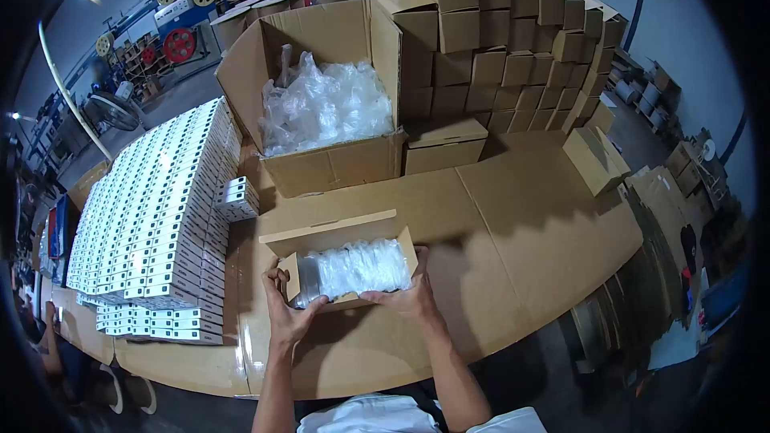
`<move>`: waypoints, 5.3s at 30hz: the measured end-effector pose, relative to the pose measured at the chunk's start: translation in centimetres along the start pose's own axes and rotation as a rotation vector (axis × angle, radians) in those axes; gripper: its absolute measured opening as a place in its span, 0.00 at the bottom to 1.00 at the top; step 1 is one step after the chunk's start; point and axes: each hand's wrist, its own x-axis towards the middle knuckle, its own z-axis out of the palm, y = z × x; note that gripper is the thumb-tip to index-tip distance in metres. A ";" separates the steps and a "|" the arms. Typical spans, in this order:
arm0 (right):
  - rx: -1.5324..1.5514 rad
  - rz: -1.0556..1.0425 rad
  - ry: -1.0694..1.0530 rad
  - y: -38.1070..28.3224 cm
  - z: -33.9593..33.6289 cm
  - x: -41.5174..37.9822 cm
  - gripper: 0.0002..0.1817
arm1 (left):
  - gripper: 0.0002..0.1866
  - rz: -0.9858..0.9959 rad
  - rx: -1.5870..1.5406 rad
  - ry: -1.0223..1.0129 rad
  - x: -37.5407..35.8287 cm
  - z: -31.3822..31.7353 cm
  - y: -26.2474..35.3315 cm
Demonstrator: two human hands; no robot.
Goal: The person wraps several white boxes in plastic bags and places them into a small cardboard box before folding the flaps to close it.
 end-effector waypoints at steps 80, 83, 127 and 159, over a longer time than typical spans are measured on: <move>-0.438 0.052 0.235 -8.0 6.4 -6.0 0.15 | 0.09 -0.055 -0.432 -0.043 -1.1 -2.1 -0.7; -0.384 -0.008 0.205 -7.7 4.6 -6.0 0.15 | 0.09 -0.050 -0.447 -0.037 -1.1 -2.1 -0.8; -0.707 -0.584 -0.059 -4.4 1.4 -2.5 0.16 | 0.08 0.045 0.076 0.182 -2.3 1.7 3.1; -0.748 -0.111 0.202 -6.7 6.2 -4.1 0.10 | 0.10 0.052 0.114 0.190 -2.3 1.3 3.9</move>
